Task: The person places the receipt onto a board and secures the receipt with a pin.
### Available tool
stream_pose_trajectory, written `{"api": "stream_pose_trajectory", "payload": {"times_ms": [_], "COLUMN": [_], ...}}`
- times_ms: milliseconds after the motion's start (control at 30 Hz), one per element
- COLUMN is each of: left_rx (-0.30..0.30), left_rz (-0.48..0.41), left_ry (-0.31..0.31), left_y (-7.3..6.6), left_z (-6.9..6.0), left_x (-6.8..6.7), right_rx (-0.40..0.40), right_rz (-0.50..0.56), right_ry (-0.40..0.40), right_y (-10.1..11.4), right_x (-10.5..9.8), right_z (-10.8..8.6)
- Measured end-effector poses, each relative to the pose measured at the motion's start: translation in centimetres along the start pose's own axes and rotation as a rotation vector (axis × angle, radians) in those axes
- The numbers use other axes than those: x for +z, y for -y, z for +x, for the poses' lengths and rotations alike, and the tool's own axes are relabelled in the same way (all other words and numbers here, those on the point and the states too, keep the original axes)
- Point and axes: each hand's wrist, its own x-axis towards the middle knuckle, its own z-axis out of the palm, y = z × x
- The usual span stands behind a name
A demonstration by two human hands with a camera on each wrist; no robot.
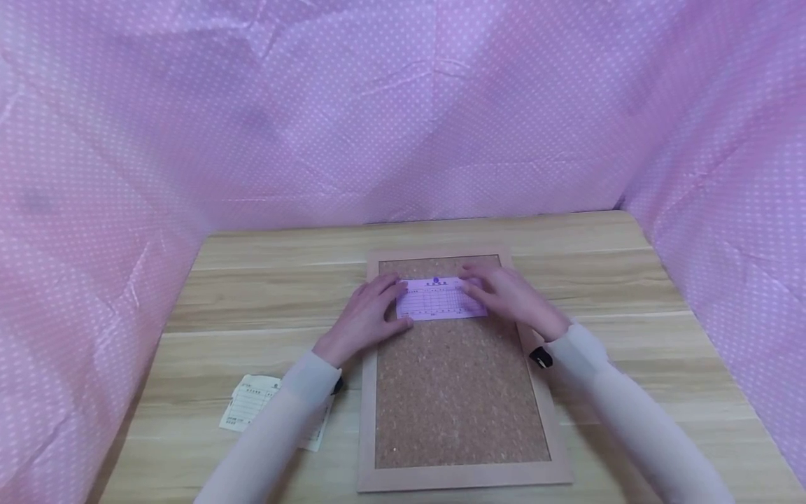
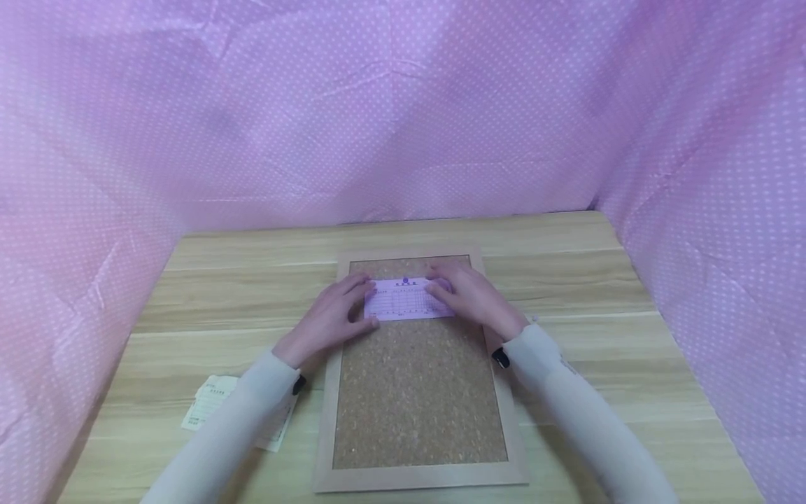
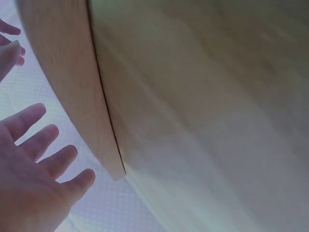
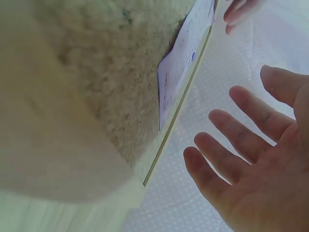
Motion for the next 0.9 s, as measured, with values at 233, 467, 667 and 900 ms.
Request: {"api": "stream_pose_trajectory", "payload": {"times_ms": [233,467,667,900], "left_rx": [0.023,0.026,0.0,-0.028], "left_rz": [0.041,0.062,0.062,0.077], "left_ry": [-0.052,-0.092,-0.119,-0.146], "left_y": [0.1,0.0,0.0,0.4], "left_z": [-0.8,-1.9,-3.0,-4.7], "left_x": [-0.3,-0.7,-0.8,-1.3], "right_rx": [-0.003,-0.049,-0.066,-0.087], "right_rz": [-0.03,-0.11,-0.175,-0.241], "right_ry": [0.007,-0.015,-0.023,-0.049], "right_y": [0.3,0.0,-0.2,-0.6], "right_x": [0.0,0.2,0.0,-0.1], "right_z": [-1.6,-3.4,-5.1,-6.7]}}
